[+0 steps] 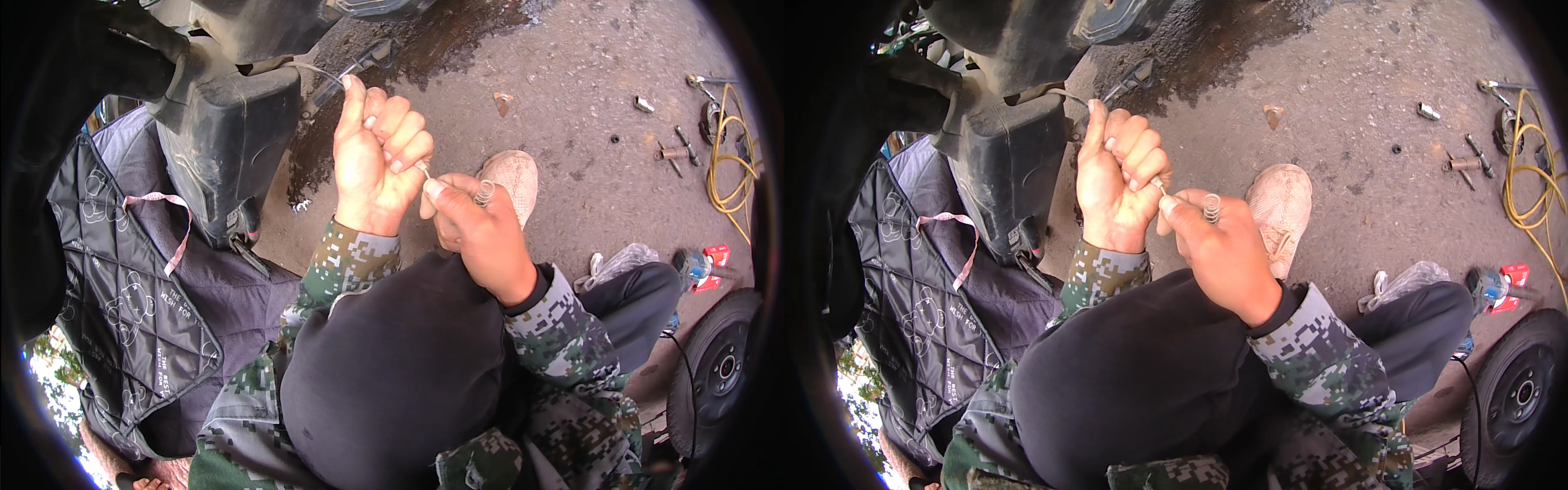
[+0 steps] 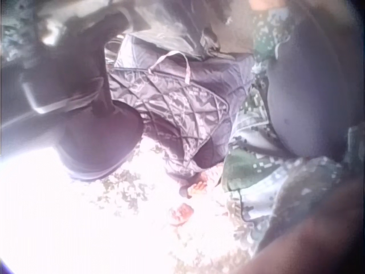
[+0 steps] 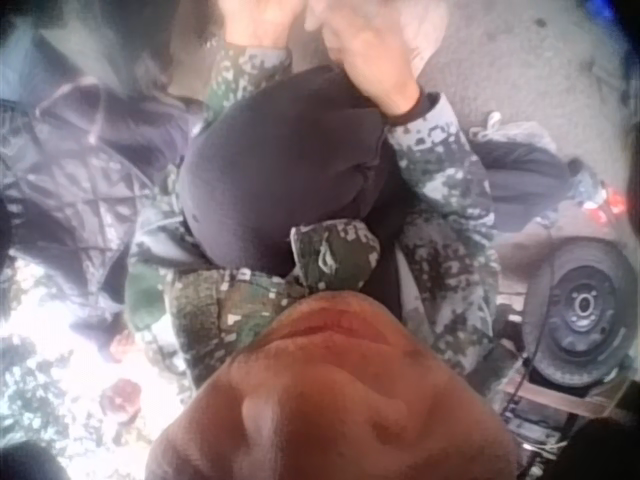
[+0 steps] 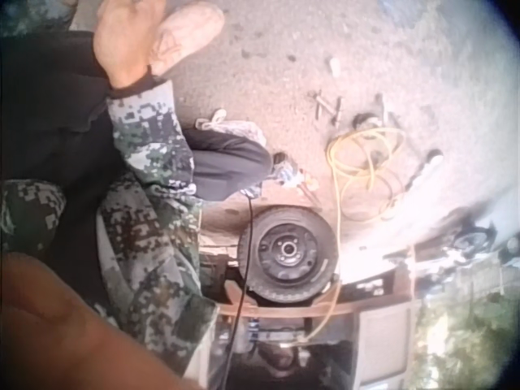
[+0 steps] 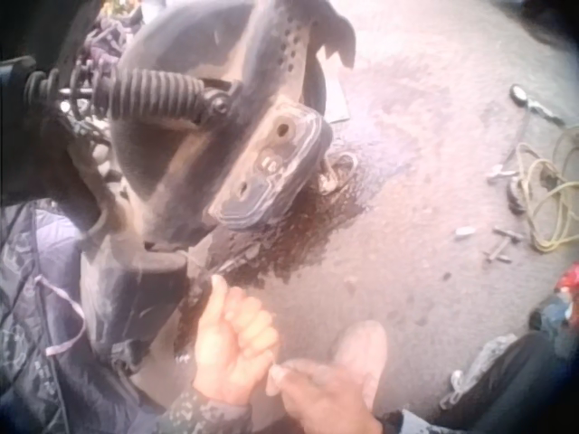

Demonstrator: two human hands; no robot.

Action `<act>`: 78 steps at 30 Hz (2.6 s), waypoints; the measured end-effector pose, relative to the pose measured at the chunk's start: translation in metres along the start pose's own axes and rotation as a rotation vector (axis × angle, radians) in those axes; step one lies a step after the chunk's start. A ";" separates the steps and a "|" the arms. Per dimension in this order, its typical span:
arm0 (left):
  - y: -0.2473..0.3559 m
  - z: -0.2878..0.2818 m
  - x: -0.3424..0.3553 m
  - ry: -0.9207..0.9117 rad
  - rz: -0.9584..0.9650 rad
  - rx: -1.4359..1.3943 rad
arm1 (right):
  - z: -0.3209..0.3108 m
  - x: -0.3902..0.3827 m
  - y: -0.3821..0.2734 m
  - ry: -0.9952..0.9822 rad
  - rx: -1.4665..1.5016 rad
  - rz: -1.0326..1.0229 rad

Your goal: The person works on a motorcycle rear brake assembly, removing and installing brake shoes and springs by hand and with a cordless impact driver. They manipulate small springs and pins, then reassemble the brake components.

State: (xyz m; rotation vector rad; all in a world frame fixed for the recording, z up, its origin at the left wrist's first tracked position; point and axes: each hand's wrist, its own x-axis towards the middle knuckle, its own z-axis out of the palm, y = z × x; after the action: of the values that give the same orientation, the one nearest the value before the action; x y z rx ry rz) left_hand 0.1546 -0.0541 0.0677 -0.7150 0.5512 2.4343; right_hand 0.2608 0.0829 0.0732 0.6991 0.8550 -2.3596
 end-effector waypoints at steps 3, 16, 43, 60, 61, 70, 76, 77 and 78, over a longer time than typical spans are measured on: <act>0.002 0.000 0.000 0.014 0.001 0.012 | 0.001 0.001 0.000 0.016 -0.018 0.002; -0.002 -0.004 0.002 0.031 0.045 0.000 | -0.034 -0.018 -0.005 -0.069 -0.147 -0.087; -0.030 -0.024 0.066 0.180 0.311 1.654 | -0.135 0.148 -0.087 0.162 -0.158 -0.389; -0.001 -0.008 0.086 0.320 0.187 1.085 | -0.053 0.218 -0.086 0.202 -0.389 -0.564; 0.002 -0.008 0.086 0.336 0.180 1.062 | -0.050 0.222 -0.086 0.227 -0.425 -0.559; -0.002 -0.023 0.071 0.437 0.113 1.203 | -0.072 0.215 -0.069 0.183 -0.457 -0.429; -0.001 -0.021 0.069 0.477 0.106 1.216 | -0.107 0.188 -0.066 0.130 -0.462 -0.382; 0.000 -0.019 0.071 0.479 0.116 1.175 | -0.109 0.185 -0.069 0.116 -0.467 -0.356; 0.001 -0.016 0.074 0.470 0.131 1.109 | -0.110 0.182 -0.072 0.104 -0.472 -0.333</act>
State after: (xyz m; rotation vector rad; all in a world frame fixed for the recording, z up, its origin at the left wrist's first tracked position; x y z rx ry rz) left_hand 0.1065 -0.0353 0.0120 -0.7166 1.9372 1.6092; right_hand 0.1144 0.1518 -0.0826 0.5122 1.6109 -2.2714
